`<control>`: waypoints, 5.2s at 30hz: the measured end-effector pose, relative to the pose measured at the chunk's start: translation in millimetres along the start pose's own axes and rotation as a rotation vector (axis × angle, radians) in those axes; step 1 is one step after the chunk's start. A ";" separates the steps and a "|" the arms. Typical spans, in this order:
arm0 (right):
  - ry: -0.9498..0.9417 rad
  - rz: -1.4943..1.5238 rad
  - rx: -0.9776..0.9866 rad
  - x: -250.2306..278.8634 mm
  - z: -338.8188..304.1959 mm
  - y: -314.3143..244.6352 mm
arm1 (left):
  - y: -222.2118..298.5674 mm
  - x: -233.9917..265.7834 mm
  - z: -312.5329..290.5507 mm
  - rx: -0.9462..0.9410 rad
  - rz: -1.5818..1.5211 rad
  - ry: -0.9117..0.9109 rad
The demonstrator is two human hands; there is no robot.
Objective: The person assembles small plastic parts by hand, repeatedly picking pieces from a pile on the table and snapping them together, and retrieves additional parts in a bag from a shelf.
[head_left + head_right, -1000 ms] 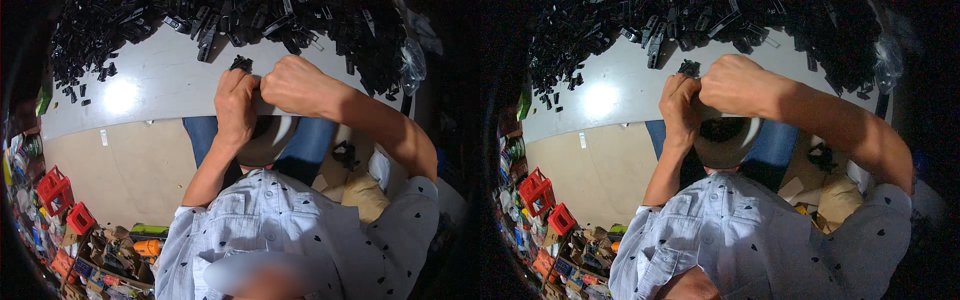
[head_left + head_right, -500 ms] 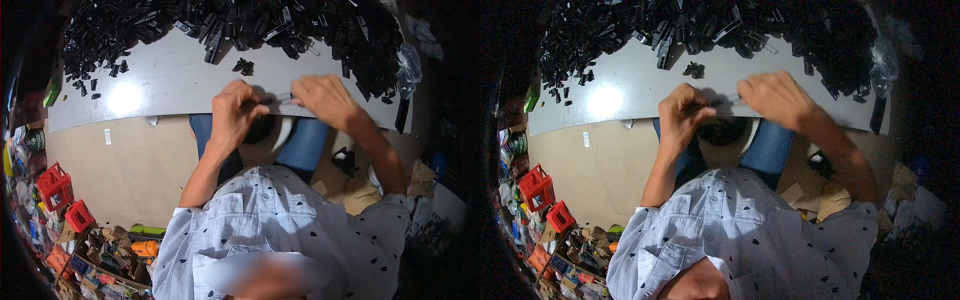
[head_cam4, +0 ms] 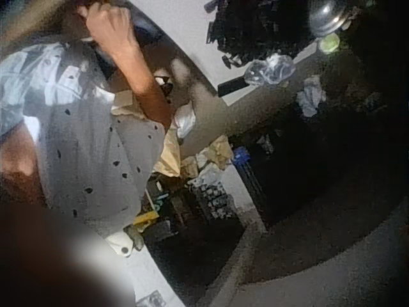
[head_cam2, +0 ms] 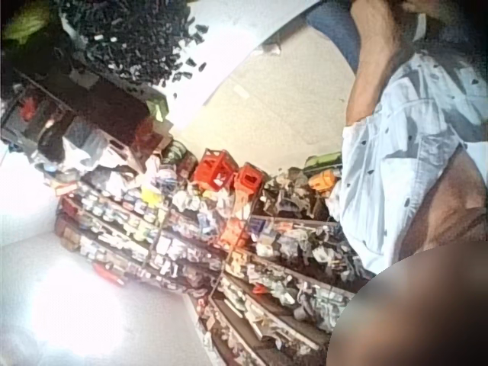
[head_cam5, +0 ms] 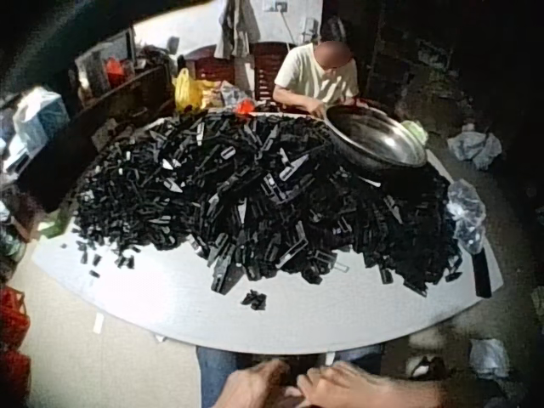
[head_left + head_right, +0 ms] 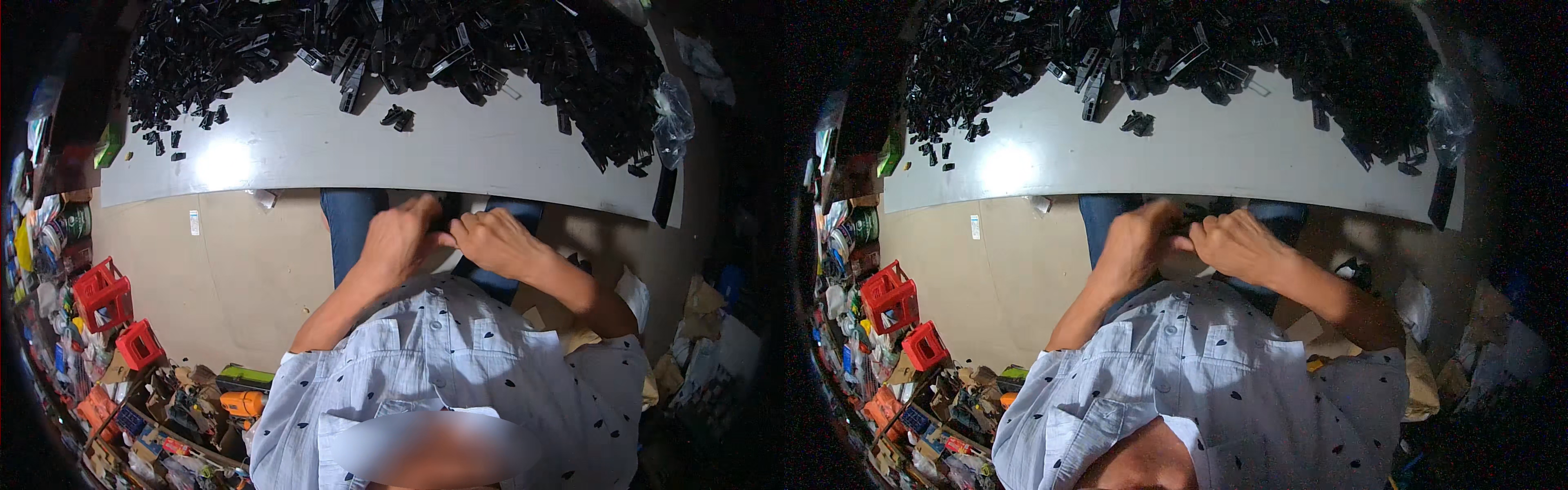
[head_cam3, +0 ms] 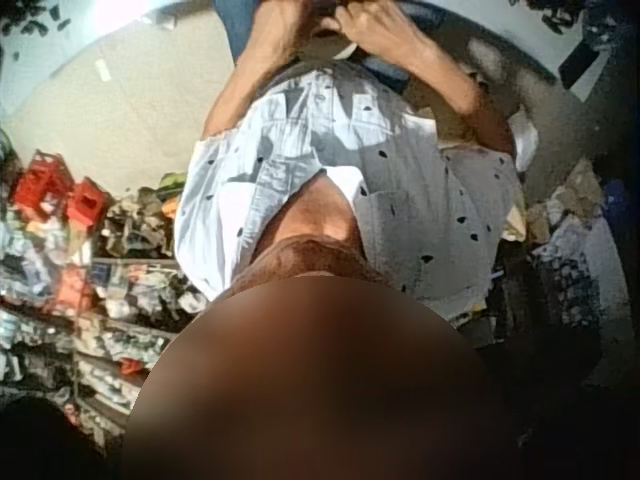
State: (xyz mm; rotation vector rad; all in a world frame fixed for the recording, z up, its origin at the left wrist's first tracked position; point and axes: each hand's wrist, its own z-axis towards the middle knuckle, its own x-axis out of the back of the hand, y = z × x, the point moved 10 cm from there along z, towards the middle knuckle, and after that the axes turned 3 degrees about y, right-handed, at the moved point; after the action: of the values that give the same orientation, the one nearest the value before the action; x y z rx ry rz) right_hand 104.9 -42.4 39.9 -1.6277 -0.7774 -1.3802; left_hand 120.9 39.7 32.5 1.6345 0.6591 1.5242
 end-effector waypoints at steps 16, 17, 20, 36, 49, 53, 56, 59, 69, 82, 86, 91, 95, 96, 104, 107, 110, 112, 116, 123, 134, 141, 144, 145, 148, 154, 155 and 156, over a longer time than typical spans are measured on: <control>0.668 -0.323 -0.113 104.8 83.2 113.5 | -0.4 56.4 57.7 -0.123 0.341 0.534; 0.663 -0.319 -0.110 106.9 78.3 109.3 | -2.3 53.3 56.7 -0.139 0.299 0.505; 0.692 0.395 -0.342 105.6 51.5 135.0 | 2.3 51.3 49.8 -0.167 0.291 0.501; 0.597 0.603 -0.517 54.7 7.3 150.3 | 3.1 43.5 53.9 -0.203 0.282 0.462; 0.366 0.371 -0.352 54.8 29.4 109.6 | 1.8 43.9 53.9 -0.197 0.290 0.485; 0.217 0.181 -0.238 55.4 43.1 95.6 | 0.5 44.3 55.6 -0.170 0.284 0.473; 0.185 0.098 -0.185 57.1 48.2 91.1 | 0.2 44.1 56.1 -0.164 0.283 0.464; 0.223 0.089 -0.150 58.3 50.2 88.3 | -0.1 43.8 55.4 -0.206 0.277 0.484; -0.029 -0.380 0.060 54.3 69.7 56.1 | -2.1 45.4 53.7 -0.228 0.174 0.486; -0.416 -0.424 0.233 30.9 97.8 36.7 | -6.7 46.5 51.5 -0.254 0.101 0.550; -0.277 -0.298 0.318 38.7 102.9 37.8 | -12.1 51.0 49.9 -0.151 0.092 0.595; 0.027 -0.119 0.381 56.7 105.8 39.0 | -8.5 50.5 55.1 -0.134 0.088 0.527; 0.051 -0.108 0.365 61.6 105.9 41.1 | -10.0 51.2 53.2 -0.140 0.071 0.608; 0.042 -0.128 0.352 61.6 105.9 42.1 | -11.2 49.9 52.6 -0.138 0.094 0.630; -0.420 -0.293 0.246 20.7 108.9 53.8 | -11.3 50.9 50.1 -0.137 0.102 0.631; 0.202 -0.082 0.430 59.0 93.9 45.6 | -8.3 53.8 48.8 -0.146 0.070 0.666; 0.183 -0.100 0.424 55.4 94.8 49.9 | -8.3 56.4 50.7 -0.137 0.095 0.668; 0.150 -0.145 0.380 53.8 91.2 43.8 | -8.5 53.7 50.6 -0.143 0.085 0.653; 0.085 -0.064 0.353 51.0 96.6 57.7 | -10.3 57.2 53.8 -0.144 0.035 0.601; -0.185 0.004 0.021 37.0 90.9 76.7 | -17.6 54.6 52.3 -0.098 -0.004 0.541; 0.115 -0.110 0.308 64.7 90.2 37.6 | -12.3 50.5 55.9 -0.143 -0.005 0.561; 0.129 -0.068 0.273 53.3 84.1 45.4 | -11.4 51.2 56.9 -0.148 -0.033 0.545; -0.456 -0.201 -0.081 19.9 92.6 70.0 | -14.6 51.4 57.4 -0.169 -0.041 0.502; -0.446 -0.212 -0.073 22.8 90.9 71.8 | -14.6 54.7 56.2 -0.175 -0.033 0.515; 0.057 -0.073 0.051 62.9 59.8 73.3 | -12.7 55.4 52.9 -0.168 -0.063 0.514; 0.096 -0.028 -0.056 69.7 22.4 63.1 | -19.4 35.4 49.1 -0.052 -0.594 0.191; 0.109 -0.025 -0.050 72.0 18.5 57.0 | -15.7 36.4 46.3 -0.054 -0.580 0.194; 0.143 -0.021 -0.012 76.5 14.9 47.1 | -15.3 17.2 45.3 0.069 -0.782 0.002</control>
State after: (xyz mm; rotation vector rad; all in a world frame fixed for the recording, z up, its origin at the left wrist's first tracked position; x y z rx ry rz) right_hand 167.9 -55.1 104.5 -1.5148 -0.7050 -1.5007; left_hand 169.9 53.2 31.2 1.1935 1.1876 0.9307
